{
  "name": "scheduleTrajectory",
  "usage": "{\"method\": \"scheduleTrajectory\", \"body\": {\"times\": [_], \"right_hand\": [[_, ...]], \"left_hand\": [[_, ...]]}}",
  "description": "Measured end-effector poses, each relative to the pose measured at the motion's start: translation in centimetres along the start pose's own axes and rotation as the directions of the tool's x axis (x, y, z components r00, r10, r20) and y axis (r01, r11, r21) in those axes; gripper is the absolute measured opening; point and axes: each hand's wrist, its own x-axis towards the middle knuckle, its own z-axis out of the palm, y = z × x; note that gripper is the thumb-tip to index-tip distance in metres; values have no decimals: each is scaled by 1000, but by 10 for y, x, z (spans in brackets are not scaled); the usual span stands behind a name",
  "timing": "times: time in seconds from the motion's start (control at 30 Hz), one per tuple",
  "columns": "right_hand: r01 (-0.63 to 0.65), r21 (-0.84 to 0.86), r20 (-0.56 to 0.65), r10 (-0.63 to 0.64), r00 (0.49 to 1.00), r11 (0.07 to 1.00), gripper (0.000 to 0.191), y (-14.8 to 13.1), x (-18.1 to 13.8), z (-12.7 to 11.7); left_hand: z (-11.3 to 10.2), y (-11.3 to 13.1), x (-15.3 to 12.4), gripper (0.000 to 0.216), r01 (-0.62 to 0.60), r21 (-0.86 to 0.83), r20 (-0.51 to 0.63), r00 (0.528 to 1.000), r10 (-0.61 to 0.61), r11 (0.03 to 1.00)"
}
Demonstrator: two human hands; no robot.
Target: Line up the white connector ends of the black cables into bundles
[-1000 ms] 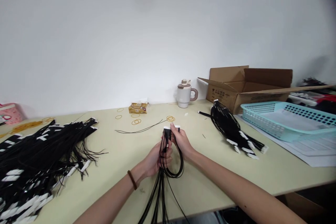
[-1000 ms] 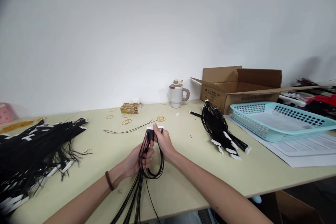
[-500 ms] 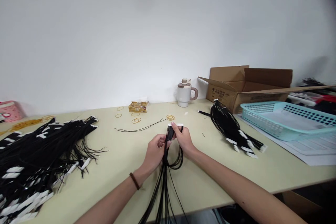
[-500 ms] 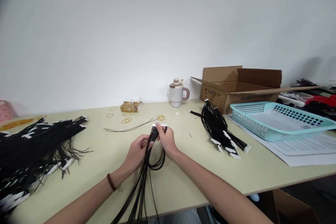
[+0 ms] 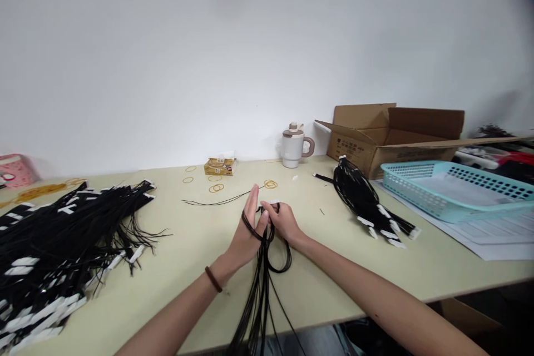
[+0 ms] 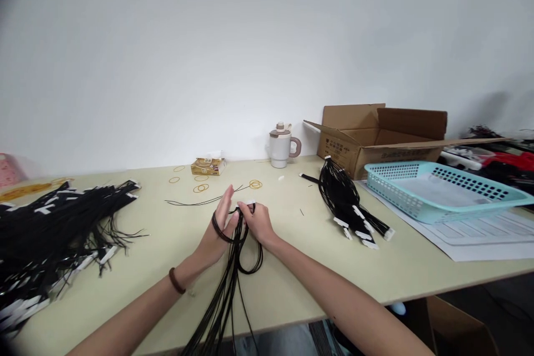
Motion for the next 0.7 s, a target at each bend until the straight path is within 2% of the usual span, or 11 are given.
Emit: {"method": "scheduleTrajectory", "body": {"times": [0.07, 0.1, 0.17, 0.23, 0.33, 0.5, 0.6, 0.7], "right_hand": [[18, -12, 56, -18, 998, 1000, 39, 0, -3, 4], [23, -18, 76, -21, 997, 1000, 37, 0, -4, 6], [23, -32, 93, -20, 995, 999, 35, 1, -6, 8], [20, -45, 91, -16, 996, 999, 35, 2, -7, 10], [22, -55, 73, -18, 997, 998, 36, 0, -8, 8], [30, -49, 35, -28, 999, 998, 35, -8, -9, -7], [59, -35, 115, -55, 992, 998, 38, -10, -9, -14], [100, -26, 227, -91, 970, 995, 41, -9, -10, -12]], "left_hand": [[-1, -10, 3, 49, -104, 254, 7, 994, 105, 962], [-2, -15, 4, 46, -119, 340, 53, 993, 108, 933], [-3, -24, 6, 43, -70, 404, 135, 991, 17, 912], [-6, -30, 8, 39, 33, 328, 170, 981, -93, 944], [-12, -31, 11, 30, 142, 102, 192, 968, -159, 985], [-26, -32, 10, 37, 319, -84, 271, 919, -286, 944], [-27, -33, 7, 38, 438, -203, 323, 874, -363, 875], [-23, -30, 6, 39, 490, -278, 362, 850, -383, 826]]}}
